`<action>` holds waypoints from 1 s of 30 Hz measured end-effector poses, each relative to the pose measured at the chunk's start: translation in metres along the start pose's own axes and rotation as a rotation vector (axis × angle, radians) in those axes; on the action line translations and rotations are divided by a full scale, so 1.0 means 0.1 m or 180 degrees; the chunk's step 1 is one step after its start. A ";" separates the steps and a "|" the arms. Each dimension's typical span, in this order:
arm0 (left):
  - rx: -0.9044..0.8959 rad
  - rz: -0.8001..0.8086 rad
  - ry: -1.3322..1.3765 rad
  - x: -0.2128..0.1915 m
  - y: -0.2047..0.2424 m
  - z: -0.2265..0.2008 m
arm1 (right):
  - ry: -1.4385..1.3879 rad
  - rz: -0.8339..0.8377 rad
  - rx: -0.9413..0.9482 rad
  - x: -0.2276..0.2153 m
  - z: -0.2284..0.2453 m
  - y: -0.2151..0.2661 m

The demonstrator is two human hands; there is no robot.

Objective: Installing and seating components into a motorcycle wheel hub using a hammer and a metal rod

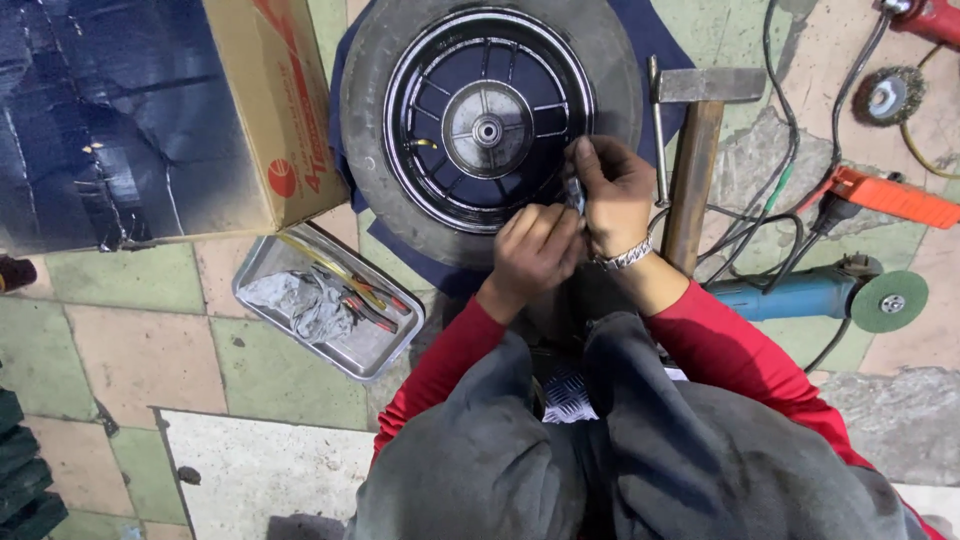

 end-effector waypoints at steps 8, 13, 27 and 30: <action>-0.2315 0.0568 0.0988 0.04 0.09 0.54 | 0.0246 0.0429 -0.0726 0.03 0.42 0.03; -0.3374 0.0608 0.1093 0.05 0.65 0.83 | 0.0355 0.0777 -0.1200 0.14 0.63 0.19; -0.4545 -0.0120 0.1599 -0.11 0.82 1.11 | 0.0881 0.1290 -0.0989 0.22 0.17 0.31; -0.4789 -0.0134 0.1773 -0.08 0.86 1.13 | 0.0925 0.1289 -0.1020 0.20 0.17 0.26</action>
Point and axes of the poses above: each hand's wrist, its own y-axis away from the middle knuckle, its own x-axis out of the palm, z = x × y, the point moved 10 cm from there along -y, towards the middle knuckle, and after that the axes turned 15 degrees about -z, right-handed, at the moved point
